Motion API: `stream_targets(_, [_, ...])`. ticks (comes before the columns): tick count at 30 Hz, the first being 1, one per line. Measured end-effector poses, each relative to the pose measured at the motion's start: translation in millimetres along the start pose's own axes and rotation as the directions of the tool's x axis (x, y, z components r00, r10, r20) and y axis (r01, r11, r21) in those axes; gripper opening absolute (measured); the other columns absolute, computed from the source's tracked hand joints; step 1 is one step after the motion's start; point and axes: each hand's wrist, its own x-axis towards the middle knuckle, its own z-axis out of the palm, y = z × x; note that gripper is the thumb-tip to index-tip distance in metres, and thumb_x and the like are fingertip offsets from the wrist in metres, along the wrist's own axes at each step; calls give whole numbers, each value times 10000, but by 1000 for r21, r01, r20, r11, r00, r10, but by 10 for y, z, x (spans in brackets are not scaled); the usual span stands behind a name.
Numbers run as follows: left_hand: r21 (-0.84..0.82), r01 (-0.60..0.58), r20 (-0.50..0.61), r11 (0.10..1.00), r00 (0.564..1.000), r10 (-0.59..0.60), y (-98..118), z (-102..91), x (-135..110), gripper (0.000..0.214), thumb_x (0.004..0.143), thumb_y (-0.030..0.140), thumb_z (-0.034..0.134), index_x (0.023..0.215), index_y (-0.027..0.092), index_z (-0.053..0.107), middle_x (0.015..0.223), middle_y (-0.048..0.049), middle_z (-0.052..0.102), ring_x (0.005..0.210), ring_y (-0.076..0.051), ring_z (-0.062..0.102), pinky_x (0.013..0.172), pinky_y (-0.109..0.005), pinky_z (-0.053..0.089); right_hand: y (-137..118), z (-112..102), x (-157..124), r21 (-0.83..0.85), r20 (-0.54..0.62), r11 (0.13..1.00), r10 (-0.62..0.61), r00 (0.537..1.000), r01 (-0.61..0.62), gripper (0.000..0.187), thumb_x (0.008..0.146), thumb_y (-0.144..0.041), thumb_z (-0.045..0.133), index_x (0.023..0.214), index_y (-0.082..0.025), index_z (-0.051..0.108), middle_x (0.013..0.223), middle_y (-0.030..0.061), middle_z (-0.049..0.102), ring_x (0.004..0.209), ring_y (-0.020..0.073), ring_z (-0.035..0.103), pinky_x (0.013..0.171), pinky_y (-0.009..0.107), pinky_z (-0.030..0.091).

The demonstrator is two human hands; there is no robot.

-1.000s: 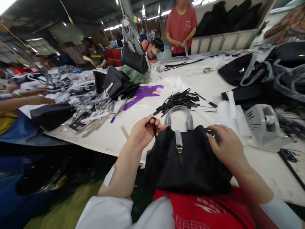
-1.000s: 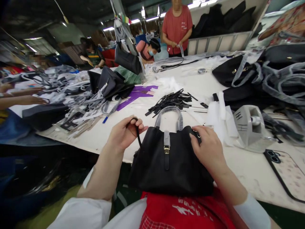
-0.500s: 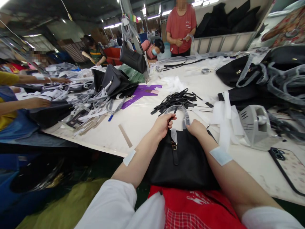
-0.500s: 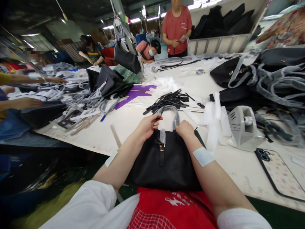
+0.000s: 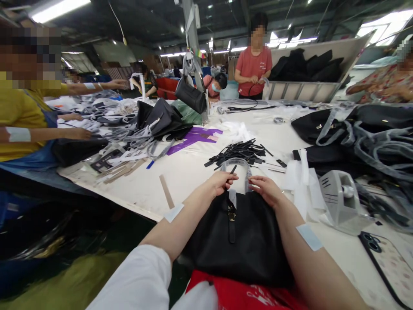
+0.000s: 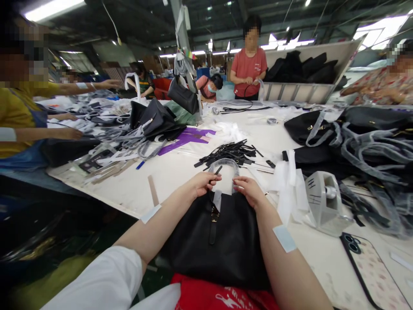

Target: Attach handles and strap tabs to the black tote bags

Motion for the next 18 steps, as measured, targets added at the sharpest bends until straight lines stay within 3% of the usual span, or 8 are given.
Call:
stream_targets(4, [145,15,-27,989,1000,-11,-183,53,132,68,832,118,536,889,94,565,709,-63,650,422,-41,419,369,-154,253,138,41,117,-131,-100,988,73,992,-85,284,776,-430,568,786,-159,653,783,108,683,830,248,651,696,358,534])
stream_targets(10, [327,0,-42,945,999,15,-332,2,250,140,858,171,492,898,81,591,654,-57,658,389,-56,402,387,-194,250,226,104,216,-360,-76,923,113,991,-133,306,550,-359,767,442,-199,529,478,49,554,704,276,619,666,344,457])
stream_targets(14, [397,-36,-6,917,999,42,-355,-69,273,158,841,177,510,873,81,632,630,-11,596,401,-47,388,401,-199,256,162,96,148,-346,-78,937,17,997,-43,221,611,-388,704,561,-191,618,582,38,599,697,236,588,668,326,426])
stream_targets(18, [446,-84,99,891,994,44,-384,-54,233,188,842,197,521,920,105,665,551,30,531,397,-51,341,409,-204,222,-2,36,-11,-229,3,969,-89,996,87,389,749,-550,551,815,-181,657,713,21,640,666,184,568,632,287,429])
